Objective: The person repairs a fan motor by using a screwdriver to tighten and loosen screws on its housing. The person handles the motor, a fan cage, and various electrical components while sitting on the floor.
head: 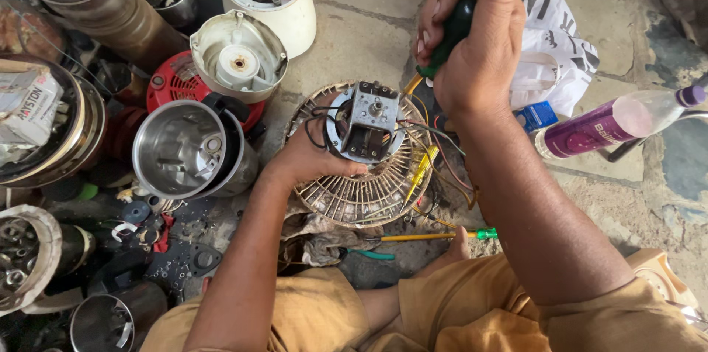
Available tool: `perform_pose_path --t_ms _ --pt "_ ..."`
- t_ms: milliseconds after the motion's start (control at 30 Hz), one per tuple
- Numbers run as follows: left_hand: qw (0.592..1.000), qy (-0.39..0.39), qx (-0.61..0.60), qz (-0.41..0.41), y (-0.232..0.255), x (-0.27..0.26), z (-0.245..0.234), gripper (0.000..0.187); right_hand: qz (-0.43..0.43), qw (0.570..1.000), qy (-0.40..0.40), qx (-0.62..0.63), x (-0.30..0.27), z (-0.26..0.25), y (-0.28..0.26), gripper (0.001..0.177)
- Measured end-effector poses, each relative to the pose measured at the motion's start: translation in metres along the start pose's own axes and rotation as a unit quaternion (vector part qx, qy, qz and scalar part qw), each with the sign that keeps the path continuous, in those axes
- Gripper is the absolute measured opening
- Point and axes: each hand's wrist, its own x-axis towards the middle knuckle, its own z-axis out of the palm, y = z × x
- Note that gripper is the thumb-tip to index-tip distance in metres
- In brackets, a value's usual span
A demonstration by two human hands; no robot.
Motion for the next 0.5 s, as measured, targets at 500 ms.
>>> perform_pose_path --t_ms 500 --pt "0.999 0.028 -0.017 0.033 -0.003 0.003 0.006 0.121 0.048 0.996 -0.064 0.034 0.017 -0.015 0.017 0.058"
